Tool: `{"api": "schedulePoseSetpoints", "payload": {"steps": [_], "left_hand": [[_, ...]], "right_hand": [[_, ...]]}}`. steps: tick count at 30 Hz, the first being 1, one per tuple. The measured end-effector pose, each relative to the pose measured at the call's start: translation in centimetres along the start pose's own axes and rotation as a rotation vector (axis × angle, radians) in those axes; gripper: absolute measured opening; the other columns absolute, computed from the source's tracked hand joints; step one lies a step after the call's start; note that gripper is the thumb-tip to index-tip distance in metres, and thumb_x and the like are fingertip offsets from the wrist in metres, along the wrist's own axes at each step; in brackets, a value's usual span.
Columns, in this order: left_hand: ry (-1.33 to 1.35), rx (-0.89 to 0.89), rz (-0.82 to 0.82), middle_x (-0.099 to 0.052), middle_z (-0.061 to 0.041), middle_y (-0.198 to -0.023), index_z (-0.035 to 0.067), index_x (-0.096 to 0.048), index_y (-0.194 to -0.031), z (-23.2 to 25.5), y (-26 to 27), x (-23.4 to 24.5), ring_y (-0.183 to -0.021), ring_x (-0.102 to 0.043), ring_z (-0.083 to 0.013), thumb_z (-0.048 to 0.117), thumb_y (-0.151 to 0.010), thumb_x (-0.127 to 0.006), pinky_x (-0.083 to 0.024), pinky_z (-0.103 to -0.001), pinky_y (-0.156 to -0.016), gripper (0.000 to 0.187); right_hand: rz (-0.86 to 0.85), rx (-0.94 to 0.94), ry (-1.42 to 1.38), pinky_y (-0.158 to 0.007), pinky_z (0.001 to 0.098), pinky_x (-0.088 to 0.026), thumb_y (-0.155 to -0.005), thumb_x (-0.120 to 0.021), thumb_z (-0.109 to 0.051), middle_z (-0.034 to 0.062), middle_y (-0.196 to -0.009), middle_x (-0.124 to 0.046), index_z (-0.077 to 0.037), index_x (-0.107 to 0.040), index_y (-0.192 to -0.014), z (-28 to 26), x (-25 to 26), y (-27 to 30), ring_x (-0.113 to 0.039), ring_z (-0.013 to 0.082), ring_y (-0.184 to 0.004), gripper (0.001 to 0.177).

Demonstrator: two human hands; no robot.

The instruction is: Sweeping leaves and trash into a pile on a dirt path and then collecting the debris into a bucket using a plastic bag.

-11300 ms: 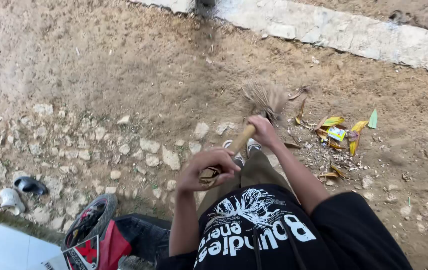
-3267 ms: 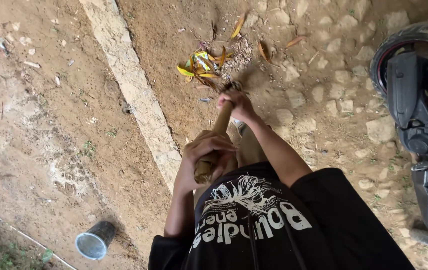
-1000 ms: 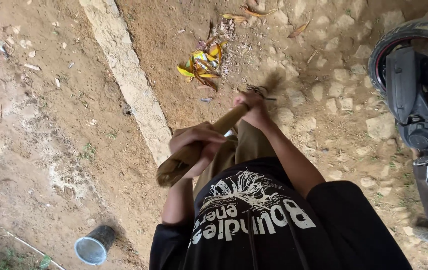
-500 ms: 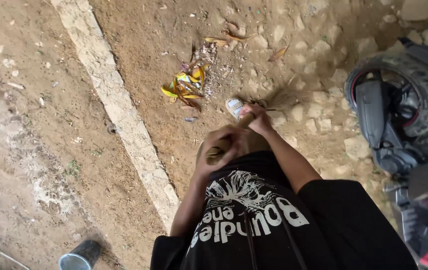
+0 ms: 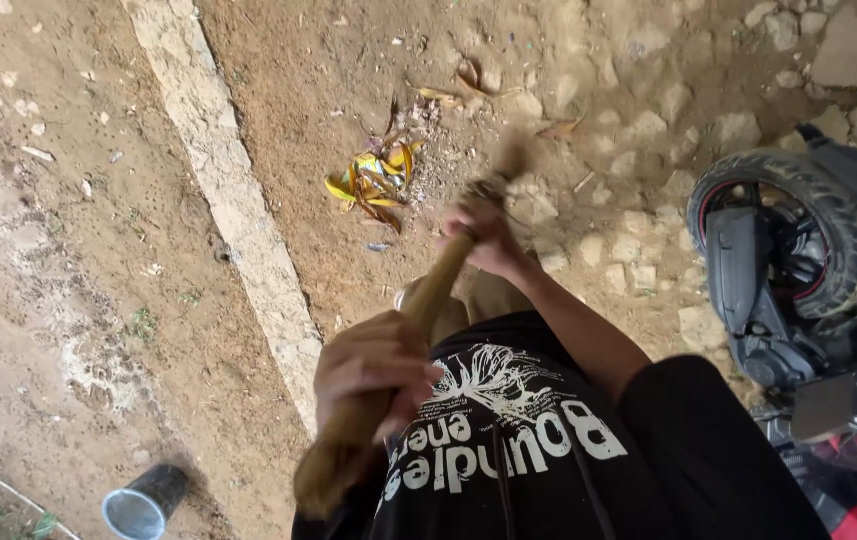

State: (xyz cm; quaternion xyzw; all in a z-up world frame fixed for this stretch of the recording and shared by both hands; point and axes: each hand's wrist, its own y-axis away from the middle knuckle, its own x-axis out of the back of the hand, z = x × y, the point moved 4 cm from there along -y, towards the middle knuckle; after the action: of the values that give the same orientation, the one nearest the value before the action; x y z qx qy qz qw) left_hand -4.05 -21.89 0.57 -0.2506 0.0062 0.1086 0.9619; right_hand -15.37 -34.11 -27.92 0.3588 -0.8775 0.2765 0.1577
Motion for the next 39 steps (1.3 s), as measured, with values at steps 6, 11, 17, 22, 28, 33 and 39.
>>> {"api": "schedulePoseSetpoints", "payload": {"steps": [6, 11, 17, 22, 28, 33, 39], "left_hand": [[0.002, 0.553, -0.005, -0.076, -0.008, -0.113, 0.006, -0.071, -0.115, -12.7, 4.5, -3.1, -0.086, -0.071, -0.0139, 0.004, -0.095, -0.073, -0.057, -0.028, -0.077, 0.020], [0.026, 0.517, 0.015, -0.073, -0.007, -0.102, 0.005, -0.069, -0.121, -14.4, 4.1, -3.0, -0.081, -0.065, -0.0135, 0.001, -0.091, -0.067, -0.051, -0.027, -0.075, 0.030], [-0.250, 0.296, 0.055, -0.073, -0.006, -0.097, 0.010, -0.068, -0.116, -9.7, 1.2, -0.1, -0.077, -0.069, -0.0141, 0.014, -0.096, -0.069, -0.056, -0.029, -0.069, 0.021], [-0.287, 0.206, 0.037, -0.067, -0.001, -0.083, 0.013, -0.068, -0.117, -1.9, -2.7, -0.8, -0.077, -0.068, -0.0156, 0.021, -0.102, -0.073, -0.055, -0.032, -0.071, 0.018], [-0.077, 0.055, 0.158, -0.072, -0.001, -0.086, 0.012, -0.068, -0.107, -4.0, -0.6, -0.2, -0.076, -0.071, -0.0172, 0.017, -0.094, -0.073, -0.058, -0.041, -0.080, 0.014], [0.001, 0.381, 0.018, -0.074, -0.009, -0.104, 0.009, -0.067, -0.117, -12.4, 0.5, -2.0, -0.081, -0.070, -0.0152, 0.010, -0.093, -0.068, -0.055, -0.032, -0.071, 0.023], [0.014, 0.504, 0.096, -0.067, 0.004, -0.082, 0.010, -0.070, -0.120, -15.0, 1.9, -0.6, -0.066, -0.063, -0.0078, 0.017, -0.083, -0.070, -0.048, -0.027, -0.063, 0.037]], "right_hand": [[-0.050, -0.350, 0.056, -0.066, 0.0376, -0.051, -0.082, -0.085, -0.012, 0.0029, -0.078, -0.065, -0.010, -0.060, -0.087, 8.2, 5.7, 10.5, -0.066, 0.0216, -0.072, 0.025], [-0.123, -0.386, -0.176, -0.070, 0.0354, -0.053, -0.084, -0.076, -0.004, 0.0029, -0.085, -0.067, -0.009, -0.061, -0.091, 13.4, 0.4, 8.9, -0.066, 0.0200, -0.078, 0.017], [-0.096, -0.124, -0.260, -0.075, 0.0354, -0.053, -0.089, -0.078, -0.007, 0.0019, -0.083, -0.065, -0.009, -0.060, -0.090, 9.4, -5.8, -2.6, -0.063, 0.0177, -0.081, 0.019], [-0.165, -0.113, -0.263, -0.072, 0.0339, -0.052, -0.088, -0.082, -0.013, 0.0014, -0.082, -0.062, -0.012, -0.057, -0.089, 4.1, -5.0, -6.9, -0.059, 0.0166, -0.078, 0.025], [-0.069, -0.038, -0.116, -0.081, 0.0340, -0.058, -0.087, -0.085, -0.015, 0.0014, -0.095, -0.071, -0.014, -0.060, -0.100, 4.0, 1.1, 0.2, -0.069, 0.0161, -0.087, 0.028], [-0.153, -0.341, -0.012, -0.067, 0.0331, -0.055, -0.082, -0.085, -0.013, 0.0039, -0.082, -0.071, -0.010, -0.064, -0.089, 12.2, 3.5, 6.2, -0.069, 0.0167, -0.075, 0.022], [-0.167, -0.221, -0.289, -0.076, 0.0324, -0.056, -0.101, -0.069, -0.007, 0.0032, -0.085, -0.069, -0.011, -0.059, -0.091, 15.9, -3.6, -0.4, -0.067, 0.0163, -0.079, 0.015]]}}
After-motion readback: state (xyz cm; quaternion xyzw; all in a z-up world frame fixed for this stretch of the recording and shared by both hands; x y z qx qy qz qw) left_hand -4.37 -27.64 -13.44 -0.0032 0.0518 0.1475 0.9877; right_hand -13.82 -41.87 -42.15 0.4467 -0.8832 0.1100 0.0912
